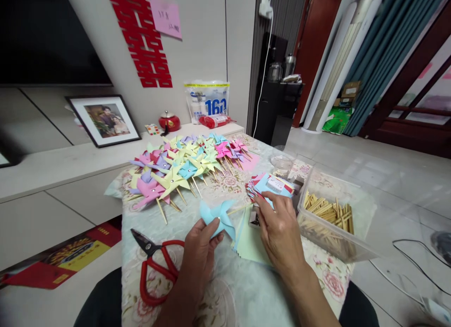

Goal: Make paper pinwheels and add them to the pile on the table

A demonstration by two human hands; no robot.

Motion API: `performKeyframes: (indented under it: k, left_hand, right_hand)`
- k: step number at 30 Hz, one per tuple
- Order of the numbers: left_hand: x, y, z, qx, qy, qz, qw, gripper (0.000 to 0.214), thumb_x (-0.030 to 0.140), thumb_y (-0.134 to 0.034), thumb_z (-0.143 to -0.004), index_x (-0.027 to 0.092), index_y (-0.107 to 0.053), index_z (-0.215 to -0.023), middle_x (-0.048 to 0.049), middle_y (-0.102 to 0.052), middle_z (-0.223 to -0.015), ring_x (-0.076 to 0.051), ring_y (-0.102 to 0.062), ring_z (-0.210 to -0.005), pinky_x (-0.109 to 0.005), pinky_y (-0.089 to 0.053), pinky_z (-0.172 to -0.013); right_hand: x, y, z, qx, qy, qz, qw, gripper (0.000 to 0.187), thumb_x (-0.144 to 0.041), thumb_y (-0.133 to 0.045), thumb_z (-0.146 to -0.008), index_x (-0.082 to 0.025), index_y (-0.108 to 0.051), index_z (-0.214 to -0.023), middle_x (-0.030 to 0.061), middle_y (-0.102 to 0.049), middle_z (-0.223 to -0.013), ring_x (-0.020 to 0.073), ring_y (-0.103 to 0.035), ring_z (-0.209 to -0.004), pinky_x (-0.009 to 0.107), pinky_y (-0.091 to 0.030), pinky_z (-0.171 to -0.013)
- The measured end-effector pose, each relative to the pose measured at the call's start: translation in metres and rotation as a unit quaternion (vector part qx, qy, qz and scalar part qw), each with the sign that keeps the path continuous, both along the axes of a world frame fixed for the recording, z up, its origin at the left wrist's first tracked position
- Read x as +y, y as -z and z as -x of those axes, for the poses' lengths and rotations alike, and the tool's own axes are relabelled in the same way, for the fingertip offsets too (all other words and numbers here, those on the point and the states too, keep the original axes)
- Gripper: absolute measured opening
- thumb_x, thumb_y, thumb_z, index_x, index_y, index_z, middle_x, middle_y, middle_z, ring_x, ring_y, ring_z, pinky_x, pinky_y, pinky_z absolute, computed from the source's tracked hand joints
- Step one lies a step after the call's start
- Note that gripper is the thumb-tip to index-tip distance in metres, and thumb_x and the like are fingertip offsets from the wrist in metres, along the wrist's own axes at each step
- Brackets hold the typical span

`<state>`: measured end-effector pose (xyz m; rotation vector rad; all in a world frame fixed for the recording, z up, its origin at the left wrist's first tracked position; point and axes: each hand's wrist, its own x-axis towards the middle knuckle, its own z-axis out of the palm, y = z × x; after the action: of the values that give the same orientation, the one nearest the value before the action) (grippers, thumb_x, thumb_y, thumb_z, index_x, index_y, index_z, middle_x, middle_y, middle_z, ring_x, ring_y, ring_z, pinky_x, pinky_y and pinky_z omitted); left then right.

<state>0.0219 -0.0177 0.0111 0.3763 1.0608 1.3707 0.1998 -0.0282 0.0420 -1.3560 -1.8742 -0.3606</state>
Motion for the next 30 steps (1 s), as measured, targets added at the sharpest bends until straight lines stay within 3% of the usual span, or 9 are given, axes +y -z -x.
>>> performKeyframes:
  k: [6, 12, 15, 21, 26, 30]
  left_hand:
    - [0.005, 0.008, 0.002, 0.062, -0.025, -0.028, 0.997, 0.039, 0.038, -0.086, -0.055, 0.013, -0.073, -0.082, -0.0028, -0.068, -0.075, -0.013, -0.055, -0.065, -0.024, -0.045, -0.057]
    - [0.007, 0.016, 0.005, 0.101, -0.009, -0.057, 0.993, 0.037, 0.041, -0.083, -0.061, 0.015, -0.073, -0.085, -0.0007, -0.069, -0.073, -0.014, -0.056, -0.065, -0.024, -0.046, -0.062]
    - [0.006, 0.017, 0.006, 0.101, 0.015, -0.077, 0.992, 0.038, 0.041, -0.083, -0.064, 0.015, -0.074, -0.089, -0.0012, -0.071, -0.075, -0.014, -0.057, -0.065, -0.025, -0.046, -0.063]
    - [0.006, 0.015, 0.005, 0.093, 0.034, -0.104, 0.99, 0.036, 0.04, -0.083, -0.064, 0.014, -0.074, -0.086, -0.0029, -0.072, -0.075, -0.016, -0.06, -0.066, -0.025, -0.047, -0.062]
    - [0.004, 0.012, 0.004, 0.105, 0.038, -0.106, 0.988, 0.041, 0.044, -0.083, -0.065, 0.015, -0.073, -0.091, -0.0042, -0.073, -0.08, -0.018, -0.063, -0.071, -0.025, -0.047, -0.062]
    - [0.005, 0.012, 0.004, 0.065, 0.031, -0.114, 0.991, 0.062, 0.059, -0.077, -0.069, 0.012, -0.069, -0.11, -0.0098, -0.073, -0.091, -0.02, -0.066, -0.075, -0.027, -0.048, -0.061]
  right_hand:
    - [-0.001, 0.01, -0.009, -0.058, 0.003, 0.097, 0.994, 0.024, -0.02, -0.048, -0.1, -0.021, -0.07, -0.109, 0.0095, -0.069, -0.097, 0.0238, -0.061, -0.085, 0.037, -0.049, -0.073]
    - [-0.001, 0.006, -0.008, -0.036, 0.032, 0.015, 0.999, 0.029, -0.018, -0.047, -0.1, -0.019, -0.063, -0.125, 0.0129, -0.064, -0.108, 0.0238, -0.063, -0.094, 0.033, -0.051, -0.075]
    - [-0.002, 0.009, -0.011, -0.091, 0.047, 0.072, 0.992, 0.028, -0.016, -0.045, -0.099, -0.022, -0.067, -0.115, 0.0115, -0.065, -0.111, 0.0239, -0.064, -0.093, 0.031, -0.05, -0.069]
    - [-0.007, 0.014, -0.009, -0.15, 0.054, 0.173, 0.972, 0.025, -0.006, -0.05, -0.094, -0.022, -0.069, -0.095, 0.0061, -0.067, -0.091, 0.0217, -0.064, -0.082, 0.029, -0.045, -0.069]
    - [-0.011, 0.004, -0.007, -0.161, 0.064, 0.234, 0.957, 0.025, -0.004, -0.048, -0.092, -0.02, -0.064, -0.082, 0.0053, -0.065, -0.088, 0.0203, -0.064, -0.079, 0.027, -0.041, -0.066]
    - [-0.007, -0.012, -0.012, -0.183, 0.078, 0.278, 0.94, 0.025, -0.006, -0.044, -0.094, -0.019, -0.063, -0.082, 0.0054, -0.064, -0.084, 0.0177, -0.063, -0.067, 0.027, -0.034, -0.058]
